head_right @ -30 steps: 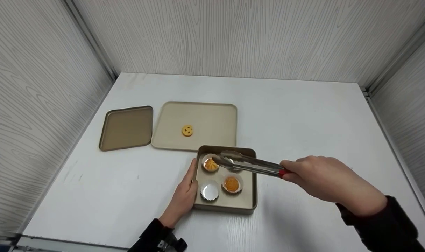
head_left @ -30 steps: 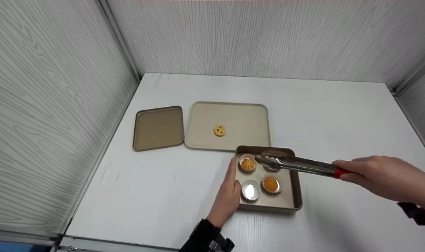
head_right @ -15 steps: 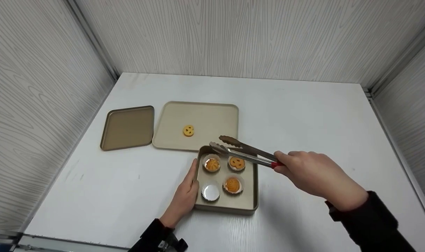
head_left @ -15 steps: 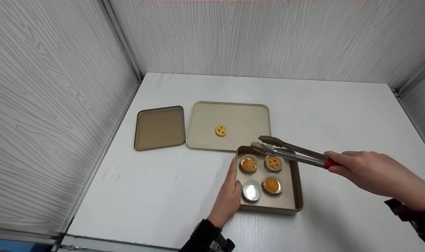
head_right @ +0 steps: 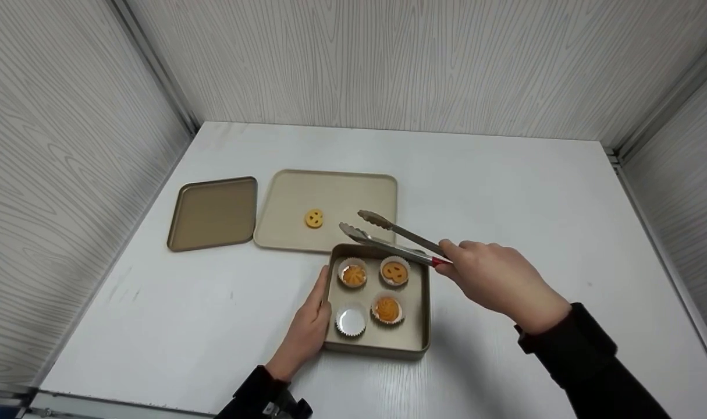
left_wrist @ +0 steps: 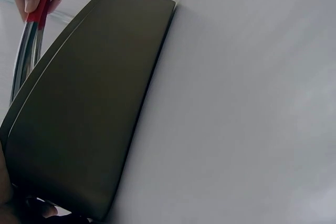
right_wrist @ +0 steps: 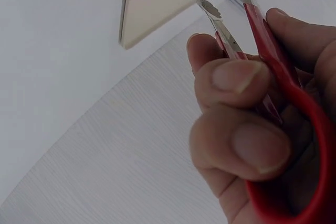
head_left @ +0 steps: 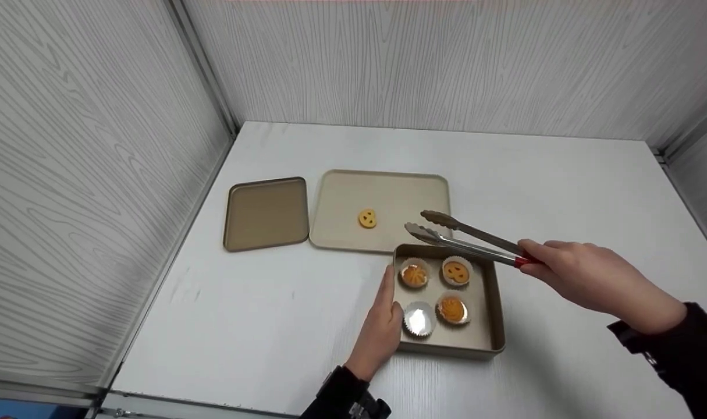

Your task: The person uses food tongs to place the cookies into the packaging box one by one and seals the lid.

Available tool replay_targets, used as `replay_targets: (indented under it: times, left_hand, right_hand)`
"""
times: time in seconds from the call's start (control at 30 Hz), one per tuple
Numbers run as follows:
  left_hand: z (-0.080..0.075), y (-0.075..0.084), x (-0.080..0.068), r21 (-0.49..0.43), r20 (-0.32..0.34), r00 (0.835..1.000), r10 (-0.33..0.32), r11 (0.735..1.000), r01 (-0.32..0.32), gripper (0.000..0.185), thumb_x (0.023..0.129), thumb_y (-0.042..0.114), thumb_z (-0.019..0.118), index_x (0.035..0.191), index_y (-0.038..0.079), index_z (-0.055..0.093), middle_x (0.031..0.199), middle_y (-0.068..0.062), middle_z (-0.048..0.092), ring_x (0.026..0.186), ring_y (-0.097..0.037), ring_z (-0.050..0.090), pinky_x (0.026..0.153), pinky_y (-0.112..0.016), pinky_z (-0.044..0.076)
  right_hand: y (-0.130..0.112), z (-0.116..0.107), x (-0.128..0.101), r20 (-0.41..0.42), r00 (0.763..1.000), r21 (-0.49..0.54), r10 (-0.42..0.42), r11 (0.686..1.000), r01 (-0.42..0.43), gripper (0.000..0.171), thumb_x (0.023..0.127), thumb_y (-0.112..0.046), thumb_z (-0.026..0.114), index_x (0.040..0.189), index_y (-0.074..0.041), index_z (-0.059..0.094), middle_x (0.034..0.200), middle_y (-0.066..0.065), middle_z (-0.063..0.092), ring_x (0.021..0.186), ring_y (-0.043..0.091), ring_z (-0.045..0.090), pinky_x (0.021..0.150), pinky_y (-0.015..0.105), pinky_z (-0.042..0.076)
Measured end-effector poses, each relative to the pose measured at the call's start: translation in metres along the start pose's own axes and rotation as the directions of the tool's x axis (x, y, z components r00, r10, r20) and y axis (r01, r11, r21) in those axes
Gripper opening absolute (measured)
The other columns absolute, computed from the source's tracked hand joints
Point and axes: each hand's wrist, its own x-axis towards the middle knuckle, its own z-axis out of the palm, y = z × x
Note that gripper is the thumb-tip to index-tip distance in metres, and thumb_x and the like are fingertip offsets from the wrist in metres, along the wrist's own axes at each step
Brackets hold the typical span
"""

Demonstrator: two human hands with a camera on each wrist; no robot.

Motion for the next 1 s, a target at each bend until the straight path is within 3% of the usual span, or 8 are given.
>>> replay_targets:
  times: [0.13,0.4,0.63,1.0]
  left_hand:
    - [0.0,0.0,0.0,-0.003,-0.003,1.0,0.002,1.0,-0.002,0.067,0.103,0.002,0.034,0.165,0.005,0.008,0.171,-0.012,0.012,0.156,-0.023,0.014,0.128,-0.042,0.014]
    - [0.001,0.001,0.0,-0.014,0.006,1.0,-0.021,1.0,0.021,0.067,0.103,0.002,0.033,0.165,0.005,0.007,0.172,-0.01,0.011,0.157,-0.02,0.012,0.128,-0.042,0.013]
    - [0.0,0.001,0.0,-0.012,0.003,1.0,-0.012,1.0,0.012,0.067,0.103,0.001,0.033,0.165,0.006,0.006,0.171,-0.01,0.011,0.157,-0.021,0.013,0.128,-0.043,0.013]
    - [0.0,0.002,0.0,-0.006,0.002,1.0,-0.023,1.0,0.023,0.067,0.103,0.002,0.034,0.165,0.006,0.007,0.171,-0.01,0.011,0.157,-0.023,0.014,0.128,-0.044,0.013]
  right_hand:
    - [-0.002,0.006,0.01,0.04,0.999,0.03,0.032,0.999,-0.033,0.017,0.1,-0.022,0.067,0.093,-0.018,0.052,0.067,-0.012,0.04,0.056,0.006,0.036,0.047,0.023,0.031]
    - [-0.001,0.021,0.028,0.011,1.0,0.041,0.013,0.999,-0.013,0.017,0.099,-0.022,0.068,0.092,-0.017,0.053,0.065,-0.01,0.041,0.055,0.008,0.037,0.046,0.025,0.031]
    - [-0.005,0.033,0.047,0.082,0.996,0.063,0.04,0.997,-0.045,0.017,0.1,-0.02,0.067,0.091,-0.014,0.054,0.065,-0.006,0.044,0.056,0.012,0.04,0.048,0.027,0.034]
    - [-0.011,0.051,0.073,0.071,0.997,0.05,0.008,0.999,-0.012,0.019,0.099,-0.022,0.068,0.09,-0.011,0.056,0.065,-0.003,0.047,0.053,0.016,0.044,0.045,0.032,0.038]
